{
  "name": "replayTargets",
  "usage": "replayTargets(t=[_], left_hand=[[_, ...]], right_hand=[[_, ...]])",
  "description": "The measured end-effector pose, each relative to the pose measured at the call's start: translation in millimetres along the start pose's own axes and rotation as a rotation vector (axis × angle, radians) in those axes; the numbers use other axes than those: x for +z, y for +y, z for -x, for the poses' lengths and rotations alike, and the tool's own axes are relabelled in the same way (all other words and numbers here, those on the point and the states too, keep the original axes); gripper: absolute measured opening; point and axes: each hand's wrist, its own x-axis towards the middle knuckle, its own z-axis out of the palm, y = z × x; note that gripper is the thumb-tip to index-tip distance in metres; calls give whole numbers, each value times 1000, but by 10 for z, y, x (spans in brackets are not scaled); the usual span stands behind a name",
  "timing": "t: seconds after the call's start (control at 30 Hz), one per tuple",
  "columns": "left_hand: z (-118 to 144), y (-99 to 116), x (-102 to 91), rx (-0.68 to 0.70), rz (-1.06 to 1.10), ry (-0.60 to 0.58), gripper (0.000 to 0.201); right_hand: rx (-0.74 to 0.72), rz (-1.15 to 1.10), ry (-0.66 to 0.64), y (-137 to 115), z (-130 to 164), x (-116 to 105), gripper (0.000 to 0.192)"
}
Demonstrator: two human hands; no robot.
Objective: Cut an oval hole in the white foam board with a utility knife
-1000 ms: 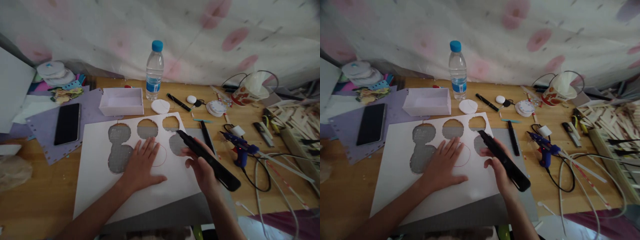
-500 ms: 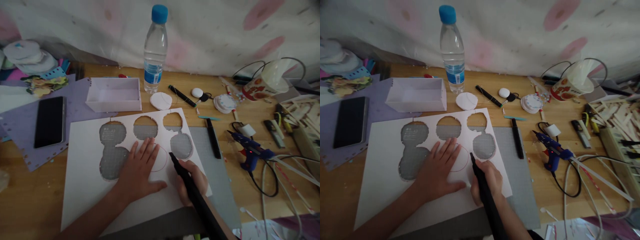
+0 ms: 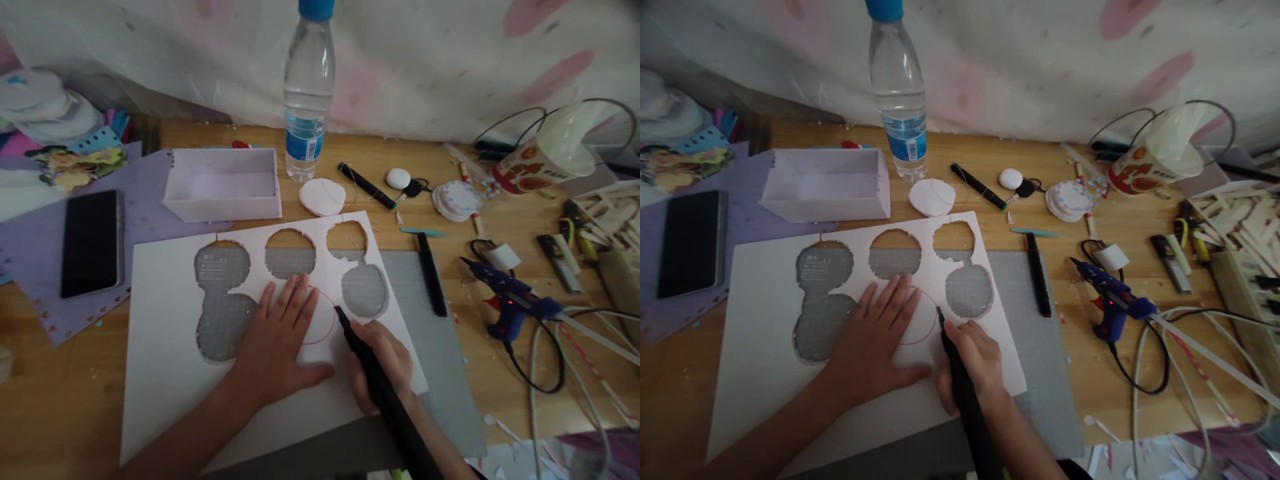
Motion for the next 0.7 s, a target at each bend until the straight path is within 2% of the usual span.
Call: replayTargets(t=[0.37,0.7], left_hand=[[-6,8,-10,-27,27,-3,104],[2,8,-1,-36,37,-6,105]], right_hand=[[-4,10,32,-57,35,5,48],[-69,42,59,-55,50,3,52]])
